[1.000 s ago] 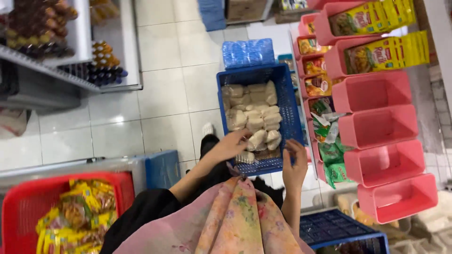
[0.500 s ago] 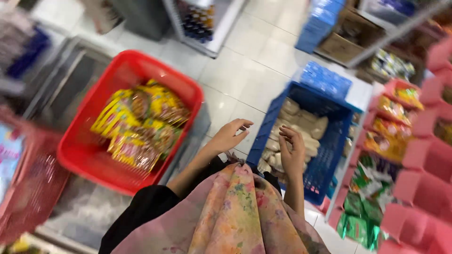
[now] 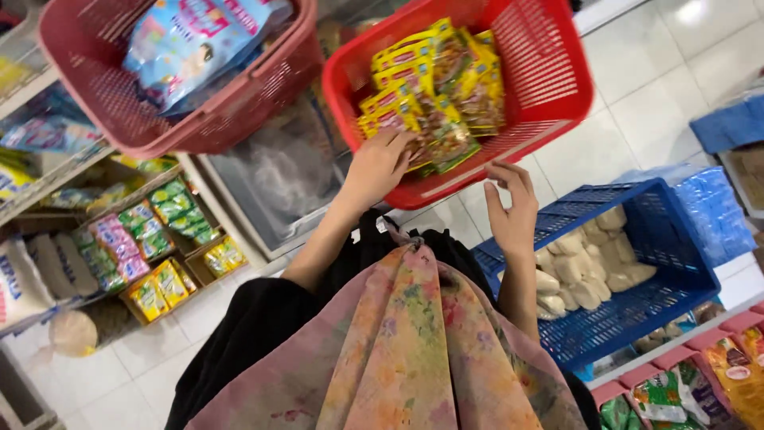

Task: The person restocks a store display by taking seasoning packets from a basket and placing them into shelf organizer bins by hand, while also arranging packaged items in a crate.

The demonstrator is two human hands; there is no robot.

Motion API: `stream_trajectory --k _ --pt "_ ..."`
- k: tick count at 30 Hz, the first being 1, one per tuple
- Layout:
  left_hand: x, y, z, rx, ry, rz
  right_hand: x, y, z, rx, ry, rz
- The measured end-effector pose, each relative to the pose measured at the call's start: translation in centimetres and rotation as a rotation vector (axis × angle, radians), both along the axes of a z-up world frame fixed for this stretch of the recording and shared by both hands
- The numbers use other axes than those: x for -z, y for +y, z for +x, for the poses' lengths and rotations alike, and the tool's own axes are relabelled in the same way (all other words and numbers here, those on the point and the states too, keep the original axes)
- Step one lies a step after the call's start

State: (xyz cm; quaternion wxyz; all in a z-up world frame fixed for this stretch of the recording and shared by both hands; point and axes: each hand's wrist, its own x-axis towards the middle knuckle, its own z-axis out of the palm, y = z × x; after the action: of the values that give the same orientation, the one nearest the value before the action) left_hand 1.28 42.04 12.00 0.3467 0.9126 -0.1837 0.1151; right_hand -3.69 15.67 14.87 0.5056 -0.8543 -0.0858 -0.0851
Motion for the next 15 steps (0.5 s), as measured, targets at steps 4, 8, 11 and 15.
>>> stream_trajectory --k 4,8,11,15 --pt "3.2 3.4 0.7 0.012 -0.114 0.249 1.0 4.4 0.9 -0.069 -0.004 -0.071" --pt "5.0 3.4 1.3 0.063 -0.141 0.244 3.1 7.0 1.5 -0.055 -0.014 -0.387" --pt "5.7 3.6 1.8 0.098 -0.137 0.255 4.9 7.7 0.9 -0.028 -0.105 -0.552" --pt "5.2 3.6 2.5 0.102 -0.102 0.289 5.7 7.7 2.0 -0.042 0.06 -0.604"
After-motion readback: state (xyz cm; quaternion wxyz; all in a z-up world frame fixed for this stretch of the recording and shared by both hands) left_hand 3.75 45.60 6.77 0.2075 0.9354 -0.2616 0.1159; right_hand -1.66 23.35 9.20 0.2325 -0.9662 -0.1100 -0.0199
